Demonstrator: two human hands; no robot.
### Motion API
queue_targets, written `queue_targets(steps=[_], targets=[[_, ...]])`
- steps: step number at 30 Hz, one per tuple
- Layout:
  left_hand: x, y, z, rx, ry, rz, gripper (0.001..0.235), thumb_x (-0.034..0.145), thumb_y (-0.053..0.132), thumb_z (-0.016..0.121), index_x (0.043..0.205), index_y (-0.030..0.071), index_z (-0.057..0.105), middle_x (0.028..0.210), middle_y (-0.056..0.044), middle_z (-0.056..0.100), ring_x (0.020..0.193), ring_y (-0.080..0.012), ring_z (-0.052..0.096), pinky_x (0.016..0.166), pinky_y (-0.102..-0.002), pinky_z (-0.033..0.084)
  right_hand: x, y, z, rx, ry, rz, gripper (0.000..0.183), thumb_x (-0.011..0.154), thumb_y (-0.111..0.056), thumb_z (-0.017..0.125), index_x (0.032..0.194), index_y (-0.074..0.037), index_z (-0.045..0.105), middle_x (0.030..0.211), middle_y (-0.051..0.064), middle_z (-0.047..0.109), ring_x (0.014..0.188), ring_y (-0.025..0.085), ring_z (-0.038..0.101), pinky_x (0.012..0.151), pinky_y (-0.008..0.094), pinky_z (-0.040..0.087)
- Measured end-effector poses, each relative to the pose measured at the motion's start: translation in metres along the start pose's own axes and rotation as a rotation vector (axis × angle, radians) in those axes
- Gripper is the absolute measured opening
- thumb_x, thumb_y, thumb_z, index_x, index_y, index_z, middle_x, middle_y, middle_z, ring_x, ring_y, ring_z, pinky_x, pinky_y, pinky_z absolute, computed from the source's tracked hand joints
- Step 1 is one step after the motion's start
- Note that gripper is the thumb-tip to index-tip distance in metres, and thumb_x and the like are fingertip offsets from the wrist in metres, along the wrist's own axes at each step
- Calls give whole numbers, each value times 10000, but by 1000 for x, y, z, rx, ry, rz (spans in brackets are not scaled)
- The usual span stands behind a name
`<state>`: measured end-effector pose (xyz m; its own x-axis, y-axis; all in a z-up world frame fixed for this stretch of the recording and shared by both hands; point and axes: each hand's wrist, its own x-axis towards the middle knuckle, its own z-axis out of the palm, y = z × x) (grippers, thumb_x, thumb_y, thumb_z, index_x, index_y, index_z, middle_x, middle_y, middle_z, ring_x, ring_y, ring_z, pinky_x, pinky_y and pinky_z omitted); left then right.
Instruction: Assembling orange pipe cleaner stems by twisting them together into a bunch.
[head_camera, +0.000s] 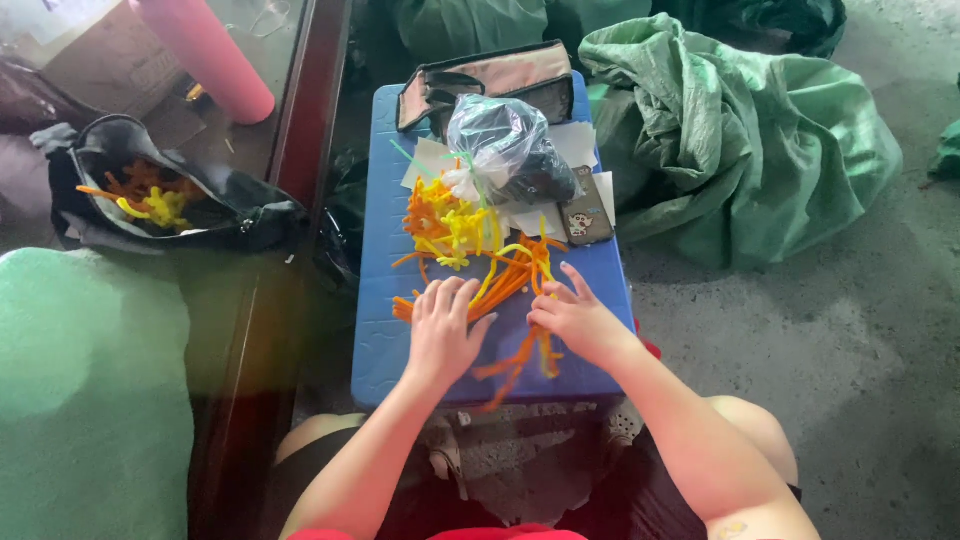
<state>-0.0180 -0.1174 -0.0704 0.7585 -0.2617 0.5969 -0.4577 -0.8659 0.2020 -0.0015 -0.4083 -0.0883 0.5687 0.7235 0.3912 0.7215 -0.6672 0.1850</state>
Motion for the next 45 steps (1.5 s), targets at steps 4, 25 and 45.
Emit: queue_targets(steps=[4,25,45], targets=[[-17,-26,37,64,-55,16,847,754,490,933,1478,135,675,1389,-113,665,1366,-370,592,1152,-543,451,6,-20,-19,46,53,-29,232,891,-85,739,1062,-228,674,1134,-29,641,1354,273,536,1336,668,303],[-12,-51,-35,-146,-104,12,357,760,352,907,1048,147,858,1234,-171,711,1160,-451,694,1003,-626,569,54,-44,29,76,18,170,673,1029,-81,623,1669,-242,487,1357,49,579,1367,286,539,1354,625,275],[-12,-18,-3,-40,109,30,326,814,374,919,1098,223,857,1211,-17,722,1186,-305,672,1049,-487,533,51,-21,20,72,415,231,168,954,-287,889,1090,-219,817,1188,-29,767,1181,254,724,1205,561,497]])
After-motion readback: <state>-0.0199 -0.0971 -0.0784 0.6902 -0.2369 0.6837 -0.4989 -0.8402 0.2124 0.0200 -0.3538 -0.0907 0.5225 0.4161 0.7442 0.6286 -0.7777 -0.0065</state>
